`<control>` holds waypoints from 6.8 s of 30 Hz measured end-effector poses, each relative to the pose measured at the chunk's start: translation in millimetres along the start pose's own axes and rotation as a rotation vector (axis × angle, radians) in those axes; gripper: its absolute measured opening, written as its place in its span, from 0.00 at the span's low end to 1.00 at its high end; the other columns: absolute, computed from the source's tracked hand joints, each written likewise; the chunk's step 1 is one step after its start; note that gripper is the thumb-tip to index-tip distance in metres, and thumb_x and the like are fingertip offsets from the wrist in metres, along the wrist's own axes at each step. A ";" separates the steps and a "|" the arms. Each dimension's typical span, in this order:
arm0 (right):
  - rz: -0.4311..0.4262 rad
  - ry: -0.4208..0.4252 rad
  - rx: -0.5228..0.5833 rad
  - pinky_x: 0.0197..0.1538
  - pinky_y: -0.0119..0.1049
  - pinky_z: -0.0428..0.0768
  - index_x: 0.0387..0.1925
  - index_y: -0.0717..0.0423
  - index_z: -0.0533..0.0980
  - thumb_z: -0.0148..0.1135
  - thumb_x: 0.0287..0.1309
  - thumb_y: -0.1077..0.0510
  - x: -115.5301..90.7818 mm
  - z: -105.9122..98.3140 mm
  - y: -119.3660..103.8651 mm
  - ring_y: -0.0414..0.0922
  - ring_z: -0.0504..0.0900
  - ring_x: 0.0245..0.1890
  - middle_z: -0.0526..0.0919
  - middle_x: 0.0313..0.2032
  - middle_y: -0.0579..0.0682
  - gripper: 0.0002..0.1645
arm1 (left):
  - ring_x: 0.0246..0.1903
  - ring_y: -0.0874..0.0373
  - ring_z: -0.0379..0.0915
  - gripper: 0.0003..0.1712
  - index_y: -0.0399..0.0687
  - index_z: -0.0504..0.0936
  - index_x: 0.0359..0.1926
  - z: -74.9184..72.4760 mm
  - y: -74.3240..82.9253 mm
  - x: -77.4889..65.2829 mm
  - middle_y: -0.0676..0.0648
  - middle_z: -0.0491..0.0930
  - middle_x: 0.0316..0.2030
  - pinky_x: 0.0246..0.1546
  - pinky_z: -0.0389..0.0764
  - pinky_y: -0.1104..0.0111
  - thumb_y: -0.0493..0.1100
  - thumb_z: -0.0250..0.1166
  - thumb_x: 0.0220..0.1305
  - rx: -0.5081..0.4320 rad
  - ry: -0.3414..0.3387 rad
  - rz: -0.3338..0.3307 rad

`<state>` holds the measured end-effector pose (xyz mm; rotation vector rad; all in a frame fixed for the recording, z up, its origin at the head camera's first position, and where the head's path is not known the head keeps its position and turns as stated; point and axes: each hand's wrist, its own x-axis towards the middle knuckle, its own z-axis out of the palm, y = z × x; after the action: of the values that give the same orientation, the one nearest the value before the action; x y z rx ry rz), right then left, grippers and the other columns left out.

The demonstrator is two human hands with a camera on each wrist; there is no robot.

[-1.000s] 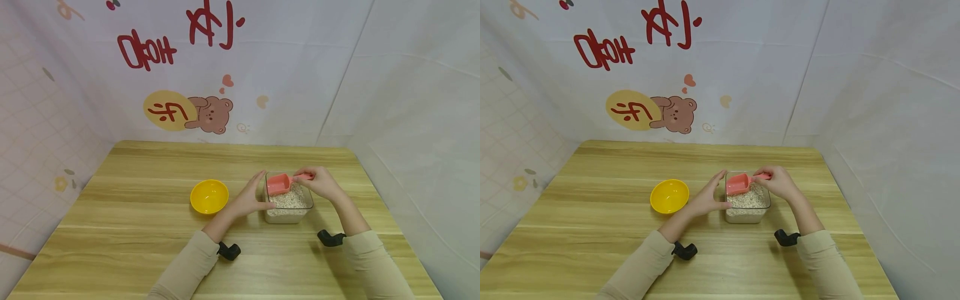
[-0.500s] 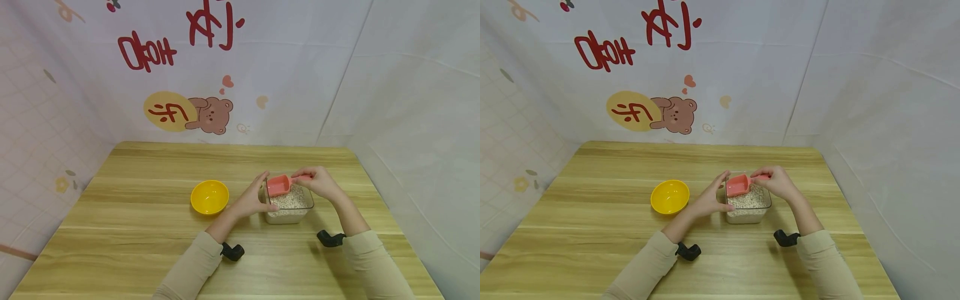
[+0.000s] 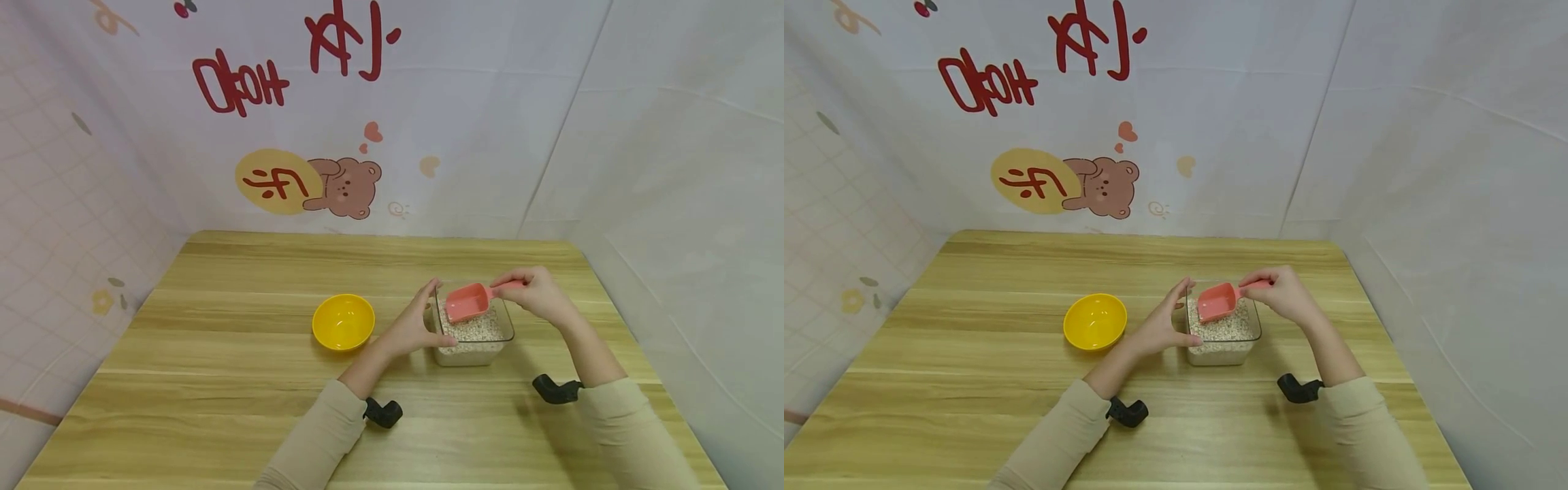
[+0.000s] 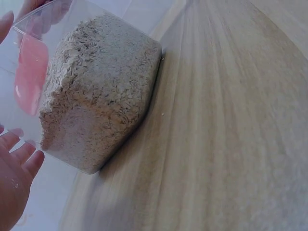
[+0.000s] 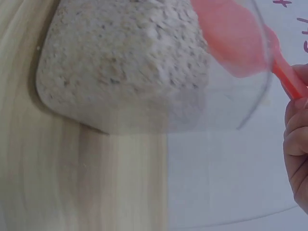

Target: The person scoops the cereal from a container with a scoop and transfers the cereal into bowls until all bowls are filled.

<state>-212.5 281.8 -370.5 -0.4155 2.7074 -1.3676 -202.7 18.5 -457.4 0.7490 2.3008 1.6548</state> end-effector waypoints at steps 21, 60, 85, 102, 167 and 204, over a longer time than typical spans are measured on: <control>-0.079 0.007 -0.210 0.22 0.33 0.71 0.32 0.59 0.84 0.66 0.52 0.64 -11.4 -35.5 -20.7 0.41 0.70 0.19 0.82 0.26 0.51 0.04 | 0.66 0.48 0.56 0.66 0.63 0.42 0.75 -0.2 -1.1 0.6 0.53 0.50 0.72 0.63 0.60 0.50 0.51 0.79 0.44 -0.004 0.005 0.001; 0.111 0.102 0.090 0.21 0.32 0.69 0.35 0.64 0.83 0.67 0.53 0.61 -22.6 33.3 8.9 0.41 0.68 0.22 0.83 0.31 0.54 0.10 | 0.65 0.48 0.58 0.65 0.67 0.46 0.74 0.5 1.1 1.0 0.54 0.52 0.71 0.62 0.61 0.50 0.51 0.79 0.43 -0.015 0.026 -0.037; 0.189 0.225 0.425 0.16 0.32 0.57 0.38 0.66 0.82 0.67 0.57 0.60 -35.2 37.3 20.0 0.37 0.56 0.13 0.63 0.13 0.42 0.11 | 0.66 0.50 0.56 0.67 0.66 0.41 0.76 0.7 1.4 -1.9 0.60 0.47 0.73 0.64 0.59 0.51 0.51 0.78 0.45 -0.022 0.019 -0.045; 0.146 0.265 0.596 0.20 0.40 0.51 0.34 0.58 0.84 0.64 0.60 0.63 -38.8 39.5 22.7 0.35 0.59 0.11 0.70 0.15 0.43 0.04 | 0.66 0.48 0.56 0.67 0.69 0.41 0.75 -5.3 4.6 -3.3 0.58 0.43 0.73 0.63 0.60 0.50 0.53 0.79 0.43 0.031 -0.006 -0.044; 0.052 0.265 0.728 0.17 0.28 0.54 0.31 0.60 0.85 0.66 0.53 0.67 -4.2 102.5 -65.2 0.38 0.56 0.12 0.68 0.14 0.46 0.03 | 0.69 0.41 0.44 0.65 0.65 0.48 0.75 -124.1 -4.5 -97.9 0.48 0.45 0.73 0.60 0.54 0.36 0.47 0.80 0.42 0.155 0.244 -0.095; 0.143 0.127 0.440 0.18 0.30 0.59 0.35 0.57 0.85 0.70 0.50 0.57 39.4 144.0 -79.2 0.41 0.61 0.15 0.71 0.15 0.46 0.10 | 0.70 0.43 0.44 0.67 0.44 0.43 0.75 -139.7 -63.6 -112.9 0.41 0.46 0.73 0.66 0.48 0.45 0.47 0.79 0.44 0.040 0.161 -0.161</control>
<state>-206.6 114.1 -391.4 -0.0987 2.3625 -1.9309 -187.3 -169.8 -481.6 0.4383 2.4369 1.6554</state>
